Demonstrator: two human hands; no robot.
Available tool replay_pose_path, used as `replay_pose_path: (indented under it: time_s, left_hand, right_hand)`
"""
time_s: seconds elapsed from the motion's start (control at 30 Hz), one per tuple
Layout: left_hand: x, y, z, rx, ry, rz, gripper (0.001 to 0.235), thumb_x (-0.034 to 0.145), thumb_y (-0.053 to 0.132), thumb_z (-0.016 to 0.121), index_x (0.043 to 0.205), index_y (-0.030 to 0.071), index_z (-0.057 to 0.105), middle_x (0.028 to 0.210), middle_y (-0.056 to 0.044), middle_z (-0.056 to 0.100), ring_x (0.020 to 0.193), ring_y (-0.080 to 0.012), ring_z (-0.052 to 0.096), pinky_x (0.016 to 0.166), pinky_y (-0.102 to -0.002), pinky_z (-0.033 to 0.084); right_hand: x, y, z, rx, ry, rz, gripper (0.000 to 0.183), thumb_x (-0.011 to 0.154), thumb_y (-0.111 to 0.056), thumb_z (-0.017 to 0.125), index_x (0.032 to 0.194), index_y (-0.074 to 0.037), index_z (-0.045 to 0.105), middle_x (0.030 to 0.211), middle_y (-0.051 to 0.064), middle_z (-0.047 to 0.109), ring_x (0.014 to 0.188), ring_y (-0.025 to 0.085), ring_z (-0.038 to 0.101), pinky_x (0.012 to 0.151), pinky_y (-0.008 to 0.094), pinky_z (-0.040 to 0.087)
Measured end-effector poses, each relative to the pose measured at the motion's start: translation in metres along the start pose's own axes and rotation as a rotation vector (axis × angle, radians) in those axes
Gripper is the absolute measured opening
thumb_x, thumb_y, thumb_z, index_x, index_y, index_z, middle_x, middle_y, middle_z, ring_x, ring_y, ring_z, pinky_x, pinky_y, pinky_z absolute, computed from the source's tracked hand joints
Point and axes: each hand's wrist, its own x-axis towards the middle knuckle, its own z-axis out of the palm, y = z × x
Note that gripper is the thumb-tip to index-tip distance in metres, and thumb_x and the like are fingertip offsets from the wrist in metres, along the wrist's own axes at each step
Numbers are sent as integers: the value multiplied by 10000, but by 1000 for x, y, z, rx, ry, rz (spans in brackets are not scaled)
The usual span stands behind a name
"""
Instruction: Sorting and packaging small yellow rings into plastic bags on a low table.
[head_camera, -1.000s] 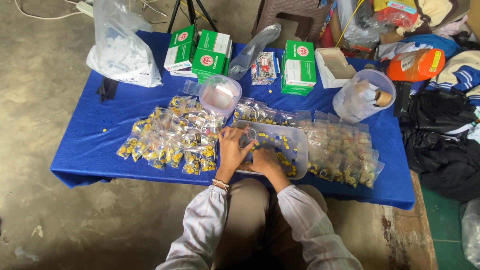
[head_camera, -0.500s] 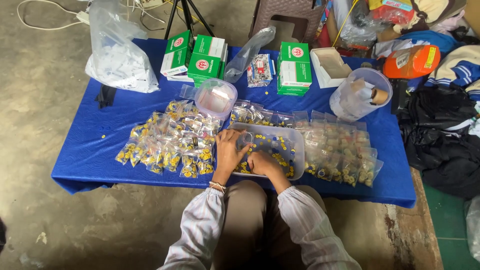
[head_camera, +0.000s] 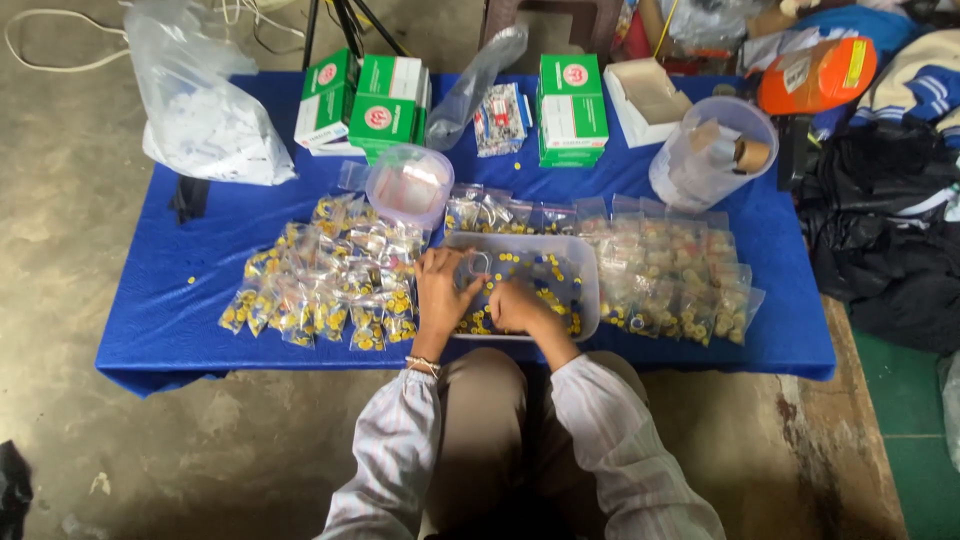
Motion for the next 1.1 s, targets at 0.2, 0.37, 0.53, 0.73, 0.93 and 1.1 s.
replay_pose_path:
  time_s: [0.2, 0.37, 0.53, 0.73, 0.93, 1.1]
  left_hand:
    - [2, 10, -6, 38, -19, 5, 424, 694, 206, 932, 1045, 76, 732, 904, -45, 663, 970, -236, 554, 985, -438, 342]
    - [1, 8, -2, 72, -30, 62, 425, 673, 273, 943, 1003, 88, 747, 897, -44, 668, 978, -237, 554, 993, -458, 340]
    - [2, 9, -4, 37, -25, 91, 428, 658, 295, 941, 982, 83, 759, 906, -52, 699, 971, -255, 582, 1005, -482, 329]
    - [0, 6, 0, 39, -35, 66, 405, 638, 274, 946, 944, 90, 753, 892, -25, 705, 969, -246, 586, 1010, -480, 322]
    - [0, 5, 1, 20, -29, 34, 408, 639, 275, 941, 952, 101, 746, 891, -19, 705, 980, -240, 589, 1028, -468, 313]
    - [0, -1, 0, -113, 54, -71, 385, 744, 199, 909, 1062, 60, 742, 970, -46, 717, 1019, -251, 591, 1002, -479, 341]
  right_hand:
    - [-53, -7, -97, 520, 163, -5, 182, 702, -93, 840, 872, -56, 786, 845, 163, 787, 858, 317, 765, 812, 443, 587]
    - [-59, -32, -122, 703, 314, -63, 182, 746, -35, 763, 927, -21, 779, 819, 174, 773, 816, 263, 744, 799, 402, 589]
    - [-28, -24, -94, 597, 426, -66, 174, 698, -84, 807, 862, -139, 801, 773, 99, 771, 813, 224, 762, 762, 366, 601]
    - [-23, -35, -89, 486, 551, -57, 132, 737, -45, 823, 862, -83, 799, 738, 108, 765, 729, 252, 764, 680, 338, 609]
    - [-41, -53, -111, 428, 502, -153, 158, 794, -28, 725, 913, -106, 796, 843, 161, 778, 822, 342, 762, 706, 423, 625]
    - [-46, -37, -108, 496, 547, -127, 209, 822, -102, 731, 993, -217, 768, 924, 17, 796, 939, 213, 757, 769, 351, 603]
